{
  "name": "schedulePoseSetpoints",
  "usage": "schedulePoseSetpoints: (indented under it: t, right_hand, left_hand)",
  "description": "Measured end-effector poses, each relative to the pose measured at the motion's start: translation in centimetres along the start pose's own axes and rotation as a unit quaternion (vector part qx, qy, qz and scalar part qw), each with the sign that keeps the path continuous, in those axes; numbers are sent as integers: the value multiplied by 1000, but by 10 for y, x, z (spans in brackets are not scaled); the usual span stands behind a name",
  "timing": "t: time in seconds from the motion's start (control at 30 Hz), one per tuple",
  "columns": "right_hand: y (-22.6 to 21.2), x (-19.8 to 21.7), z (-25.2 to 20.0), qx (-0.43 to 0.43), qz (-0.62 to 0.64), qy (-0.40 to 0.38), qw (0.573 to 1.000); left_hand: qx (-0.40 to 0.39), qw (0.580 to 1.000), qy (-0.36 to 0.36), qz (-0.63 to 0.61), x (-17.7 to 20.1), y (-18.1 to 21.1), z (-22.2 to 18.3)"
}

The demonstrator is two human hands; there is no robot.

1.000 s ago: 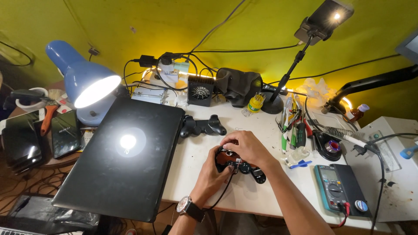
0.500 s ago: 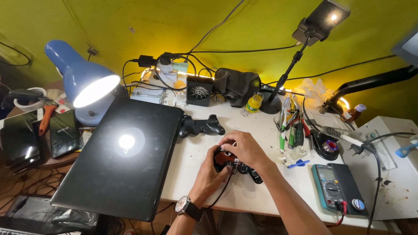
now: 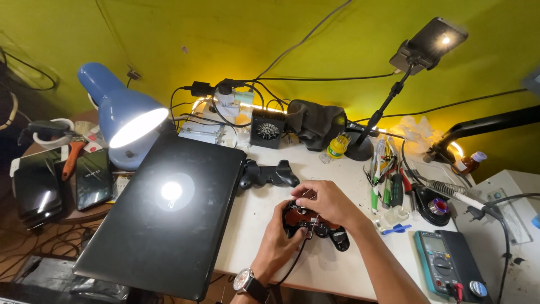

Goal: The person is disassembling and inspecting the internal components of a game controller, specifically aligning the circuit board with the plastic casing.

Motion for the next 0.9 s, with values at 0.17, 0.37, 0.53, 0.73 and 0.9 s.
schedulePoseSetpoints:
  t: [0.17,0.37,0.53,0.73,0.9]
  right_hand:
    - [-3,-1,0,-3,10,3,1000]
    - [4,-1,1,-8,33,13,999]
    - [12,-3,6,3,55,11,998]
    - [12,17,1,33,101,53,993]
    - [18,10,0,15,77,40,996]
  left_hand:
    - [31,999,-3,8,1,-7,1]
    - [27,1000,-4,6,1,-4,1]
    - [36,999,-5,13,0,-7,2]
    - [58,997,-6,55,1,-21,0]
    - [63,997,-13,52,0,-16,0]
Point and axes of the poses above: each hand's wrist, its own z-axis towards the middle knuckle, its own x-axis out of the back of the hand, y = z × x, the point moved 9 cm from there along z, towards the middle knuckle, and after that the axes turned 6 degrees about -x, right-handed, at the moved point
